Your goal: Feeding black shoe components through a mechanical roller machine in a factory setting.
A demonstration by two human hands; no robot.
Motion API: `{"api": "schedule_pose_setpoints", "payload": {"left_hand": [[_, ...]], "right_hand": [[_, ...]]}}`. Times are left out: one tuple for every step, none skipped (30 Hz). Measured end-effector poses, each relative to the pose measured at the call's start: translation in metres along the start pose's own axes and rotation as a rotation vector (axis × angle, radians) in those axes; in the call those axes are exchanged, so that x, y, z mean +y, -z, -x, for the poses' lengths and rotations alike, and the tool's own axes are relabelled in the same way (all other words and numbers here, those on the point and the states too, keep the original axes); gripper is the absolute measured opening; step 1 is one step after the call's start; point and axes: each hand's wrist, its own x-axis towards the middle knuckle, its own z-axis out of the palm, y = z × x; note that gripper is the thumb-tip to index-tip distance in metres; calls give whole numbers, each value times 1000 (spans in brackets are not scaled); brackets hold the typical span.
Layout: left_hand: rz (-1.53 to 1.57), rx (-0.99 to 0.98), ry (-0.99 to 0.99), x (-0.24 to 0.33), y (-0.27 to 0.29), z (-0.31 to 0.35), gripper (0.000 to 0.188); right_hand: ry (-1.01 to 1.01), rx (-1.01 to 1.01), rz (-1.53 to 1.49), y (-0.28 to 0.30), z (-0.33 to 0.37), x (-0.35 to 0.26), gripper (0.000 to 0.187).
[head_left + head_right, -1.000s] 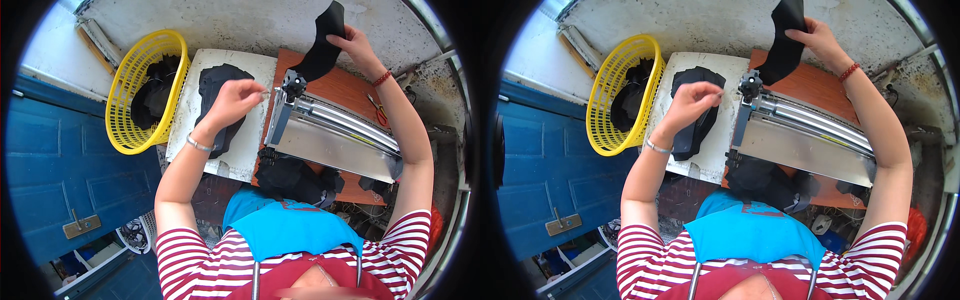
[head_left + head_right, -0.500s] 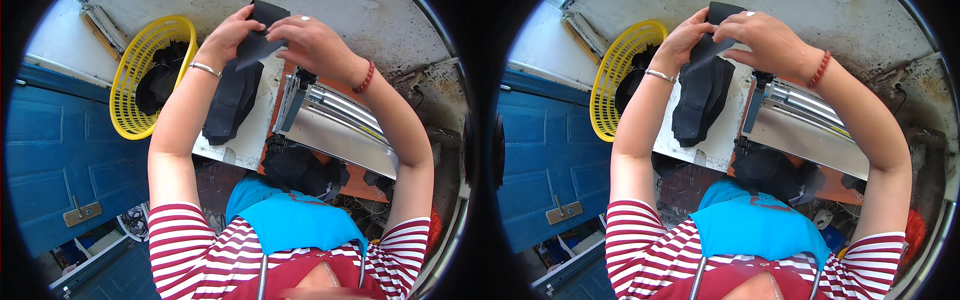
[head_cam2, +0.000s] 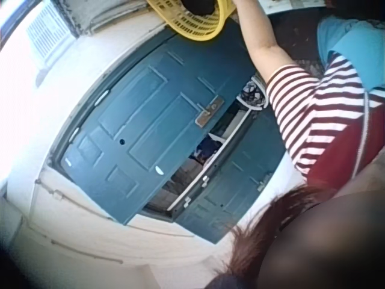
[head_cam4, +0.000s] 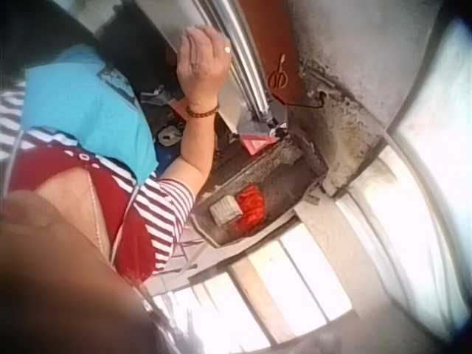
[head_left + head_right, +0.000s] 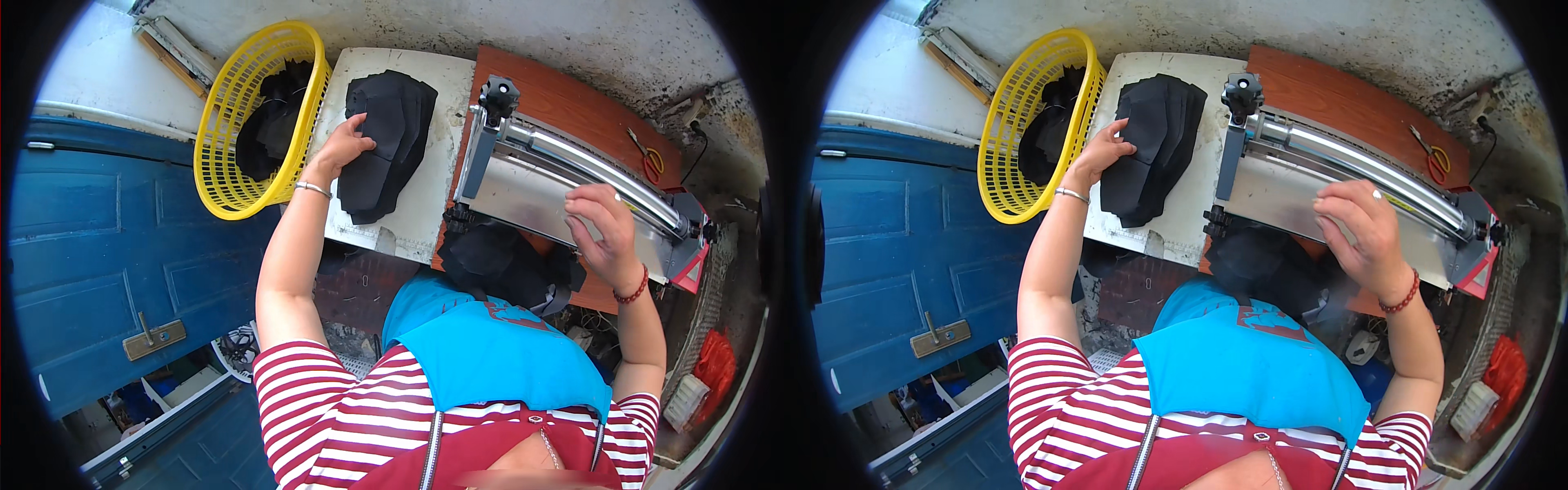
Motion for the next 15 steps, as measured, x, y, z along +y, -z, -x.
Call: {"api": "schedule_pose_setpoints", "payload": {"left_hand": [[-6, 2, 2, -7, 0, -1, 73], [-111, 55, -50, -18, -1, -6, 72], [-215, 106, -104, -19, -2, -7, 72], [-220, 107, -106, -20, -4, -7, 72], [-364, 219, -135, -17, -8, -3, 72], [-506, 333, -165, -14, -14, 2, 72], [-656, 445, -154, -9, -22, 6, 70], [-663, 443, -159, -9, -32, 9, 70], [-883, 615, -388, -14, -42, 11, 69], [-1096, 782, -627, -17, -51, 12, 68], [-1068, 688, -711, -18, -58, 13, 61], [-1071, 679, -713, -26, -59, 8, 61], [-1061, 650, -712, -40, -58, 0, 56], [-1048, 618, -713, -51, -58, -8, 52], [-996, 629, -712, -56, -56, -12, 45]], "right_hand": [[-32, 20, -8, -1, 11, -2, 24], [-32, 25, -10, -1, 22, -5, 24], [-88, 55, -25, -3, 33, -6, 24], [-145, 84, -40, -5, 43, -7, 24], [-196, 113, -61, -7, 54, -8, 21], [-201, 121, -60, -10, 66, -9, 21], [-277, 157, -68, -14, 78, -9, 20], [-350, 191, -77, -19, 90, -11, 19], [-438, 216, -127, -25, 104, -14, 15], [-445, 225, -130, -31, 115, -16, 15], [-452, 204, -115, -37, 125, -18, 15], [-460, 179, -98, -42, 136, -20, 15], [-519, 161, -180, -52, 149, -22, 14], [-564, 159, -232, -61, 160, -24, 13], [-624, 133, -276, -69, 170, -27, 13]]}}
